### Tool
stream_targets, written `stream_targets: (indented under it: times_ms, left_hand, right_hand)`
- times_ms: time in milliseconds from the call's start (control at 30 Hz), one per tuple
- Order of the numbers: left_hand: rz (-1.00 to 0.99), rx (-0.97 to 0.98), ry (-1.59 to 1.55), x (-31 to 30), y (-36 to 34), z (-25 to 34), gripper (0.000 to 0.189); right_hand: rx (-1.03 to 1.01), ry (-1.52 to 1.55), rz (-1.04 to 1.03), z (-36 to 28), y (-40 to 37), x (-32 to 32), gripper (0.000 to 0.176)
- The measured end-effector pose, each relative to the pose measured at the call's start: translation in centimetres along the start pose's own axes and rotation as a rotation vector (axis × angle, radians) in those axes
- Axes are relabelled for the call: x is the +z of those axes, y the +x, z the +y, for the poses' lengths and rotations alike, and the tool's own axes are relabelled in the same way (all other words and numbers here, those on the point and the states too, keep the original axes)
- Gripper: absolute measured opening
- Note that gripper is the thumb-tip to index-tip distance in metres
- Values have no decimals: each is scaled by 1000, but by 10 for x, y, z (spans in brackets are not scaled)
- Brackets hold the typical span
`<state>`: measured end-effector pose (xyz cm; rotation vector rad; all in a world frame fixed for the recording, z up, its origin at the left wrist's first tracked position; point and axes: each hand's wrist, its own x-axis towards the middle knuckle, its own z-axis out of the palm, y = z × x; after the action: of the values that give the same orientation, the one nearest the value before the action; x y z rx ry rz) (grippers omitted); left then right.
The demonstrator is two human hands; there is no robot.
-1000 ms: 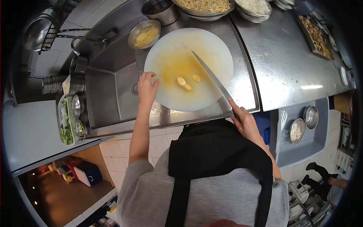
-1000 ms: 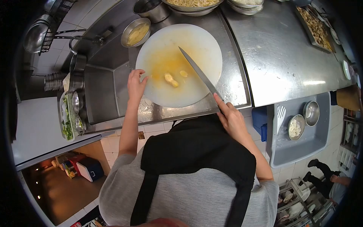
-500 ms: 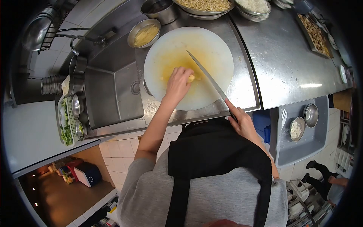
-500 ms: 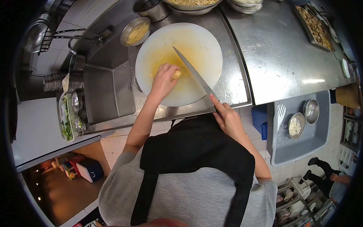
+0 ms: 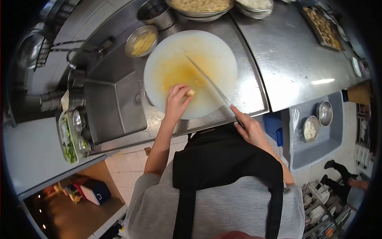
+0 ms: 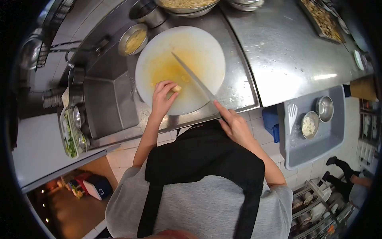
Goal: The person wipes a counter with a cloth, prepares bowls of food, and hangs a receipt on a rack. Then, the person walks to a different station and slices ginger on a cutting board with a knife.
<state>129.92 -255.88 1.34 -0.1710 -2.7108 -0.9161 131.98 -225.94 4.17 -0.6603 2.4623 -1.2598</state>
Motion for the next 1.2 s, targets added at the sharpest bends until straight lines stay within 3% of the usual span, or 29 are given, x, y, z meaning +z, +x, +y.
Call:
stream_targets:
  times_ms: [100, 133, 167, 367, 467, 700, 767, 933, 1133, 1200]
  left_hand:
    - [71, 3, 2, 14, -10, -10, 32]
    - [67, -77, -106, 15, -10, -5, 31]
    - [102, -22, -54, 20, -12, -10, 29]
    - [41, -14, -120, 21, -6, -8, 27]
    - [-22, 31, -76, 18, -2, -12, 29]
    - [-15, 103, -9, 25, 6, -9, 30]
    - [0, 97, 5, 23, 1, -10, 33]
    - [77, 29, -39, 6, 3, 10, 35]
    - [60, 45, -29, 17, 2, 0, 32]
    - [82, 47, -29, 19, 0, 0, 30]
  right_hand:
    - [-111, 72, 59, 6, 0, 5, 68]
    - [-136, 52, 81, 3, -1, 4, 68]
    - [-116, 51, 20, 10, -1, 5, 68]
    - [-264, 116, 113, 0, 4, -3, 62]
    - [-129, 162, -20, -13, 4, -15, 59]
    - [-228, 85, 68, 4, 6, -1, 56]
    - [-155, 73, -6, 2, 6, -8, 56]
    - [-217, 42, 13, 9, 5, -3, 61]
    - [-1, 12, -198, 1, -5, -13, 88]
    - [8, -23, -225, 1, -7, -13, 87]
